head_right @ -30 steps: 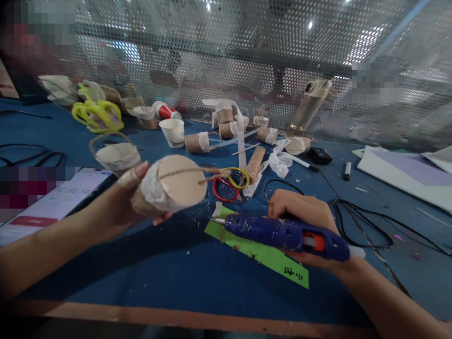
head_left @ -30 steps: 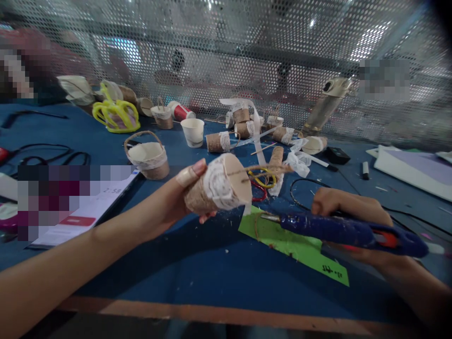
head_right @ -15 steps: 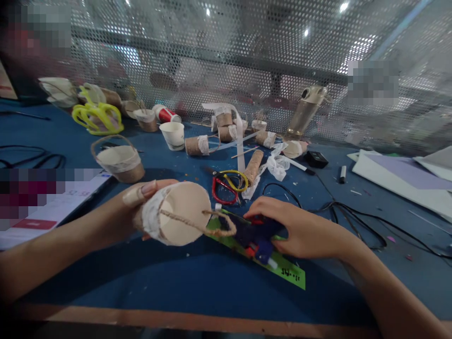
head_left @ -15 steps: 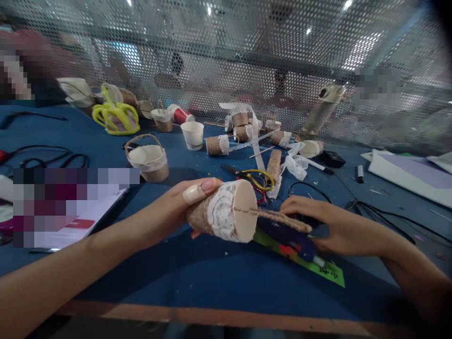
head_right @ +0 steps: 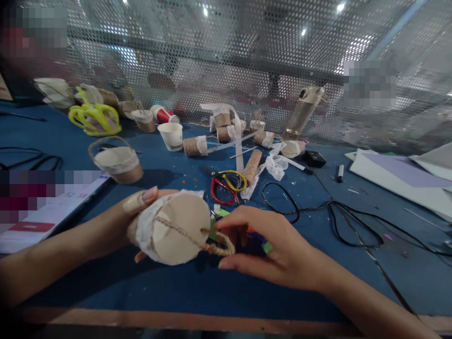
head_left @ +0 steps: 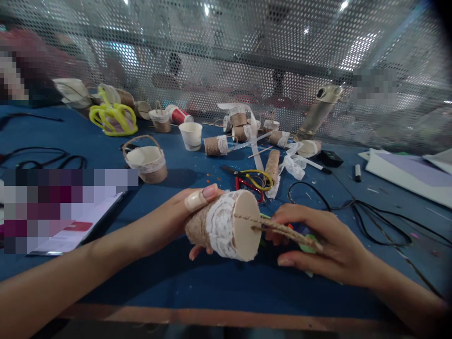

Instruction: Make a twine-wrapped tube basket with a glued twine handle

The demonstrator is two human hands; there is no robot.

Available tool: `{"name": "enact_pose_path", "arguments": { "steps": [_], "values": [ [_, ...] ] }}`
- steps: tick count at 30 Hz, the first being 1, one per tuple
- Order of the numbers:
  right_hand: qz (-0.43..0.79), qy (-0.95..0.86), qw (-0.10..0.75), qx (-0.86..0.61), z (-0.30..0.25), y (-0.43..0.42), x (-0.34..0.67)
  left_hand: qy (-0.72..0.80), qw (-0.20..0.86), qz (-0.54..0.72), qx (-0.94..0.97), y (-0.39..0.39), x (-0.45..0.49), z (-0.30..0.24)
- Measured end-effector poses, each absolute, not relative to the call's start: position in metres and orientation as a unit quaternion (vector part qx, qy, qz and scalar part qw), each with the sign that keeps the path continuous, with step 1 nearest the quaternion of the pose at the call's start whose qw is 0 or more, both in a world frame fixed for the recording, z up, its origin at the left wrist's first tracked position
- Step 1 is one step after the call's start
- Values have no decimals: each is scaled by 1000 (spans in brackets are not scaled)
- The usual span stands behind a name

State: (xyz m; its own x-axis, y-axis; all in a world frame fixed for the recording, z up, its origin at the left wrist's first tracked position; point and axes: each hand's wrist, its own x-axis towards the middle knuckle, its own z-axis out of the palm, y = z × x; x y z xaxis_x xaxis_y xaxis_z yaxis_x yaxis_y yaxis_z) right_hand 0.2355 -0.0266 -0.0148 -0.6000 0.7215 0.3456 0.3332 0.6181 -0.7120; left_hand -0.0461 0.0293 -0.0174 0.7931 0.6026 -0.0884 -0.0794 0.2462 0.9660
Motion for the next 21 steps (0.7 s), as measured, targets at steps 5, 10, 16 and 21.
{"name": "enact_pose_path", "arguments": {
  "steps": [5, 10, 16, 21],
  "values": [
    [263, -856, 322, -307, -7, -31, 216, 229, 739, 244, 585, 26, -47, -15],
    [223, -868, 327, -301, -2, -23, 211, 234, 725, 257, 594, 25, -50, -17],
    [224, -875, 312, -295, -2, -22, 209, 246, 715, 258, 601, 25, -50, -19],
    [234, -860, 323, -319, -5, -26, 209, 257, 704, 260, 609, 24, -47, -16]
  ]
}}
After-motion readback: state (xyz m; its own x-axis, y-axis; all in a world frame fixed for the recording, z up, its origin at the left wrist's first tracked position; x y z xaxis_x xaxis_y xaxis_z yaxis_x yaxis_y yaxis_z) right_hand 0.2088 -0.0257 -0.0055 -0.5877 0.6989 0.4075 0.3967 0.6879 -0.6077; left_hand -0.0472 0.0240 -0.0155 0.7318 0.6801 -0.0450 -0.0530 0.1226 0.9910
